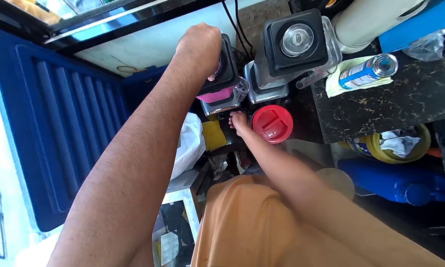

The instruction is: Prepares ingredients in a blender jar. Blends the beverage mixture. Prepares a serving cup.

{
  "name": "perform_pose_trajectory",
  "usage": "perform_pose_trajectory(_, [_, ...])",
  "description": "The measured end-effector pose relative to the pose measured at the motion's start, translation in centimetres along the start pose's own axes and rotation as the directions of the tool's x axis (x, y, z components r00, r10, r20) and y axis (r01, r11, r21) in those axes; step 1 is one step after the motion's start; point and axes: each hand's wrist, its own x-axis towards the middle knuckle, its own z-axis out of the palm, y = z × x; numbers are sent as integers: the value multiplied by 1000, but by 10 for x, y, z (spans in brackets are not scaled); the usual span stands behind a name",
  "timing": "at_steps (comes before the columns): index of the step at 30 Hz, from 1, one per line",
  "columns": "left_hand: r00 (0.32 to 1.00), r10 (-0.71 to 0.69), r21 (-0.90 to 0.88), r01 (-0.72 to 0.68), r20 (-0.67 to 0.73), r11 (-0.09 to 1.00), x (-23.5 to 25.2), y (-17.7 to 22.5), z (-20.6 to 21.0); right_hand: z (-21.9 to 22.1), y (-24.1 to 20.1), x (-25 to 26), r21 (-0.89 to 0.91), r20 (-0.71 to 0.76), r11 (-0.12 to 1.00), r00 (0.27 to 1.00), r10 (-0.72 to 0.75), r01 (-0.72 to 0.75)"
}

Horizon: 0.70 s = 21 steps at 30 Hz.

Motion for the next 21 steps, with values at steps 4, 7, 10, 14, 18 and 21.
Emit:
perform_pose_trajectory(4, [1000,-7,15,7,11,1000,1,0,0,0,0,1,1,-3,1000,1000,6,-6])
perform_pose_trajectory(7, [1000,-10,15,10,15,1000,1,1,-1,0,1,1,-3,-1,1000,1000,8,-8])
perform_pose_trajectory(10, [1000,-6,19,6,17,1000,1,1,-1,0,1,1,5,0,1000,1000,8,-8])
perform_pose_trajectory(14, [1000,-6,20,6,18,1000,0,1,-1,0,0,1,7,4,1000,1000,20,-20])
perform_pose_trajectory(18, [1000,-13,22,12,21,1000,0,2,-1,0,0,2,5,4,1000,1000,25,-25])
perform_pose_trajectory(21, [1000,-13,23,12,21,1000,0,2,-1,0,0,1,4,1,1000,1000,24,-24])
